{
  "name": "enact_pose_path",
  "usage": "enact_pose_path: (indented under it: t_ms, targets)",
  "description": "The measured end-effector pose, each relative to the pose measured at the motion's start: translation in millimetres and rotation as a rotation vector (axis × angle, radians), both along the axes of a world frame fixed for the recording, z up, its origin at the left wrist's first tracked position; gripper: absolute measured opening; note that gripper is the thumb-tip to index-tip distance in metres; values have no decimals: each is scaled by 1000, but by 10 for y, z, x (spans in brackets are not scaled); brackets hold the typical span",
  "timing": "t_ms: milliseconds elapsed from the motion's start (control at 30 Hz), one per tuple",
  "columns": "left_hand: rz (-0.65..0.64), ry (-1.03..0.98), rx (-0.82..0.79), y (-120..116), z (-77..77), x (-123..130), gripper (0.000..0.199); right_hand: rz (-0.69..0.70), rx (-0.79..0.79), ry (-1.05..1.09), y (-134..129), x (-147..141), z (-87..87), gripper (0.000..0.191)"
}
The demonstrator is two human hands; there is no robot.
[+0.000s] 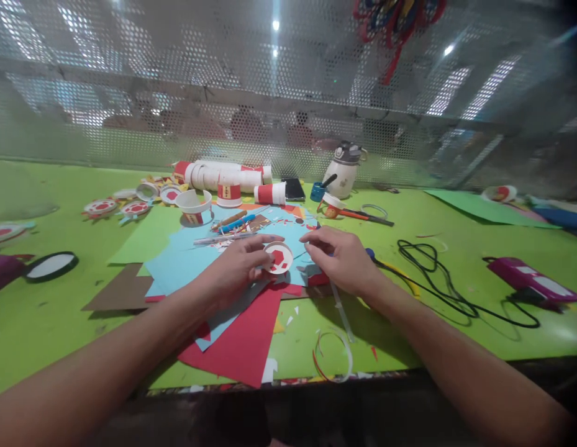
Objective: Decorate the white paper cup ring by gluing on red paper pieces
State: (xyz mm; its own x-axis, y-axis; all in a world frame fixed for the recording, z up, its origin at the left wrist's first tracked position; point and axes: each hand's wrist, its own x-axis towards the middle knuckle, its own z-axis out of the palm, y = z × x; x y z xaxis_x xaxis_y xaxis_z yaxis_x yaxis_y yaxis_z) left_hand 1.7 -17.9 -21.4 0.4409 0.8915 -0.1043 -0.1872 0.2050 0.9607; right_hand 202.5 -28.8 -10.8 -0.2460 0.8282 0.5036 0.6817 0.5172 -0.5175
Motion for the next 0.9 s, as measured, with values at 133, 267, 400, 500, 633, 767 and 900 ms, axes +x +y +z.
enact_pose_path:
  t_ms: [133, 267, 400, 500, 633, 767, 900]
  targets:
    - [-19, -63, 9, -19, 12, 6, 37, 31, -158, 55, -42, -49, 15, 20]
    - [-28, -104, 11, -38, 25, 9, 35, 68, -206, 45, -118, -116, 34, 25]
    - [-44, -111, 24, -43, 21, 6, 34, 72, -408, 226, -148, -152, 40, 21]
    - [-56, -114, 28, -46, 23, 7, 32, 62, -639, 433, -154, -167, 52, 22]
    - [-51, -150, 37, -48, 31, 0, 28, 30, -775, 605, -155, -179, 57, 27]
    - [-71, -186, 24, -40, 27, -13, 20, 108, -700, 667, -137, -171, 36, 30]
    - [-111, -208, 32, -56, 22, -5, 23, 112, -696, 682, -122, -170, 23, 32]
